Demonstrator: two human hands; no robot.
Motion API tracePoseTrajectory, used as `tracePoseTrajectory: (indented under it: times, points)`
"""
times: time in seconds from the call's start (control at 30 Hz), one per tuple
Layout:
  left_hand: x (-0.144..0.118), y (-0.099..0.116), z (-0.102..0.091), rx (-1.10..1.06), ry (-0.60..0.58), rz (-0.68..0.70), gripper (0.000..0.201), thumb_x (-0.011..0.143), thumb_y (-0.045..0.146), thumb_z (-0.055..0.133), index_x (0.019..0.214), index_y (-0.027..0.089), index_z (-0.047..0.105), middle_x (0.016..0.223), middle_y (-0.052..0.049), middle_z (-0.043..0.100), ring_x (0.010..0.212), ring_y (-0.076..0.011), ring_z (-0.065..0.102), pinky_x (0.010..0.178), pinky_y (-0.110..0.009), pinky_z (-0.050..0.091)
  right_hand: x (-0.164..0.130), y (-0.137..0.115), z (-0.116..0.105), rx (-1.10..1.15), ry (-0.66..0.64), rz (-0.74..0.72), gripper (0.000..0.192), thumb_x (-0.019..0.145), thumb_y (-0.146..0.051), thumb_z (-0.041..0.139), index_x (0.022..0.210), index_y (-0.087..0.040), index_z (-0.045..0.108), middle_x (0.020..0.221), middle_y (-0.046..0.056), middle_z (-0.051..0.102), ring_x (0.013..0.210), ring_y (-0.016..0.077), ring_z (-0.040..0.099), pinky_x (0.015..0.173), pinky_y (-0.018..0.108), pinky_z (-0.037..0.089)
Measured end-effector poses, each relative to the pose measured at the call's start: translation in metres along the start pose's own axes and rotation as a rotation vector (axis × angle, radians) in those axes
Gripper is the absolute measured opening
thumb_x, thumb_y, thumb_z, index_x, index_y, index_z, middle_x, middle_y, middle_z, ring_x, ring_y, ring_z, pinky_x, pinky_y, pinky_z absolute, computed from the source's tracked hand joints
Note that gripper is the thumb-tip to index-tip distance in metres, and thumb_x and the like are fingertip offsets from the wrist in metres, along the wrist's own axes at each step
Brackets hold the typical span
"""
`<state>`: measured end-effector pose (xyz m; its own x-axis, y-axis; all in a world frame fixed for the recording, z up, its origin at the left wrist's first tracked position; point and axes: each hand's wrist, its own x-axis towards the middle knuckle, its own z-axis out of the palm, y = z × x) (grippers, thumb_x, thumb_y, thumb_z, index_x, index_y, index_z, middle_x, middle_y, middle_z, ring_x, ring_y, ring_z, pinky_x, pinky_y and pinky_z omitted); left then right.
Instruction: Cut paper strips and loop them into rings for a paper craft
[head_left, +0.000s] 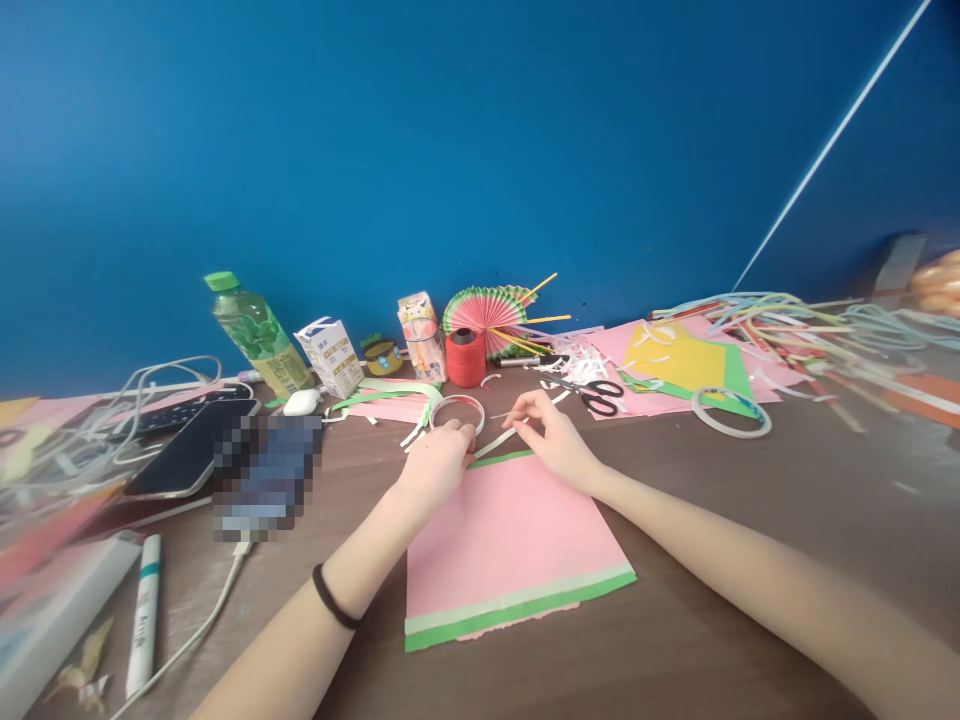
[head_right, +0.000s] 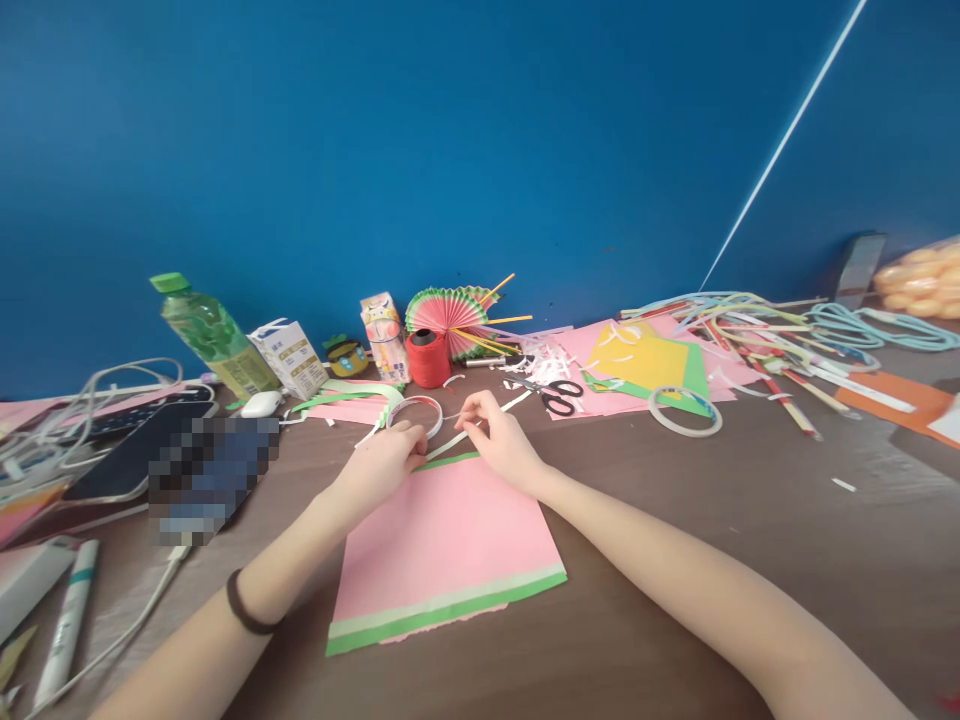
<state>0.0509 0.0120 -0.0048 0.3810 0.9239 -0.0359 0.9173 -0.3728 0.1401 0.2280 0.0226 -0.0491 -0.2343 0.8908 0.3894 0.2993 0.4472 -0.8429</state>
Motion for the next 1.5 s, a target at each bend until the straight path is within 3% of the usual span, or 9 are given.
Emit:
tracePoseTrajectory:
  times: [0.13,0.23,0.43,0.67,0.93,1.03,1.27,1.37,1.5]
  points:
    - [0.001,-0.004,0.003,-0.057,0.021,0.036,0.009,0.074,0.013,0.047,0.076,0.018,0.054,0.079,-0.004,0.056,0.074,-0.0177,0.054,0.060,-0.026,0.036,0.002,0.006,-0.001,-0.163,-0.103,-0.069,0.027,0.072,-0.010,0.047,0.094,-0.023,0.039,0.097,0.004,0.058,0.097,0.0183,0.053,0.085,0.038,0.037]
    - [0.002,-0.007,0.005,-0.098,0.039,0.042,0.009,0.073,0.013,0.048,0.077,0.018,0.054,0.079,-0.004,0.056,0.073,-0.0179,0.054,0.059,-0.026,0.037,0.003,0.008,-0.002,-0.234,-0.146,-0.085,0.029,0.071,-0.006,0.045,0.094,-0.023,0.039,0.091,0.003,0.057,0.092,0.0179,0.052,0.083,0.037,0.037]
    - [0.003,-0.014,0.009,-0.186,0.054,0.077,0.015,0.071,0.009,0.044,0.078,0.017,0.054,0.080,-0.006,0.057,0.070,-0.0173,0.054,0.061,-0.027,0.039,0.004,0.008,-0.003,-0.281,-0.137,-0.113,0.028,0.071,-0.003,0.039,0.091,-0.022,0.036,0.079,0.001,0.051,0.077,0.0156,0.050,0.075,0.033,0.039]
    - [0.005,-0.011,0.004,-0.310,0.055,0.118,0.019,0.075,0.017,0.040,0.074,0.017,0.060,0.081,-0.006,0.062,0.077,-0.0200,0.055,0.067,-0.029,0.040,0.004,0.008,-0.004,-0.209,-0.103,-0.121,0.025,0.073,-0.006,0.038,0.092,-0.022,0.034,0.078,0.000,0.049,0.078,0.0153,0.051,0.076,0.033,0.040]
    - [0.008,-0.013,0.002,-0.772,-0.194,-0.007,0.031,0.077,0.032,0.039,0.085,0.016,0.064,0.080,-0.005,0.066,0.066,-0.0133,0.054,0.058,-0.023,0.040,0.005,0.010,-0.006,-0.128,-0.053,-0.130,0.031,0.074,-0.006,0.037,0.100,-0.022,0.035,0.078,0.000,0.047,0.074,0.0140,0.051,0.075,0.032,0.041]
    - [0.010,-0.019,0.001,-0.842,-0.226,-0.033,0.033,0.075,0.034,0.042,0.089,0.014,0.064,0.081,-0.006,0.067,0.064,-0.0116,0.053,0.054,-0.021,0.037,0.005,0.010,-0.007,-0.087,-0.038,-0.132,0.034,0.074,-0.006,0.036,0.103,-0.023,0.034,0.083,0.001,0.047,0.073,0.0128,0.051,0.073,0.031,0.042]
    - [0.004,-0.020,-0.015,-0.887,-0.489,0.067,0.029,0.069,0.025,0.046,0.089,0.016,0.065,0.080,-0.005,0.069,0.069,-0.0118,0.054,0.052,-0.019,0.035,0.004,0.006,-0.009,-0.089,-0.059,-0.156,0.035,0.076,-0.006,0.033,0.106,-0.023,0.031,0.079,0.000,0.050,0.068,0.0126,0.050,0.067,0.029,0.040]
    - [0.004,-0.022,-0.014,-0.914,-0.503,0.019,0.031,0.066,0.024,0.048,0.092,0.016,0.063,0.090,-0.006,0.068,0.070,-0.0117,0.055,0.057,-0.020,0.039,0.004,0.004,-0.009,-0.038,-0.069,-0.164,0.033,0.077,-0.006,0.033,0.105,-0.023,0.029,0.075,-0.001,0.050,0.068,0.0130,0.050,0.064,0.027,0.039]
    - [0.008,-0.027,-0.009,-1.066,-0.405,-0.164,0.034,0.066,0.026,0.047,0.096,0.014,0.058,0.091,-0.008,0.066,0.068,-0.0122,0.058,0.060,-0.024,0.044,0.003,0.003,-0.007,0.022,-0.039,-0.169,0.030,0.079,-0.007,0.033,0.103,-0.023,0.029,0.076,-0.001,0.050,0.070,0.0134,0.050,0.065,0.028,0.039]
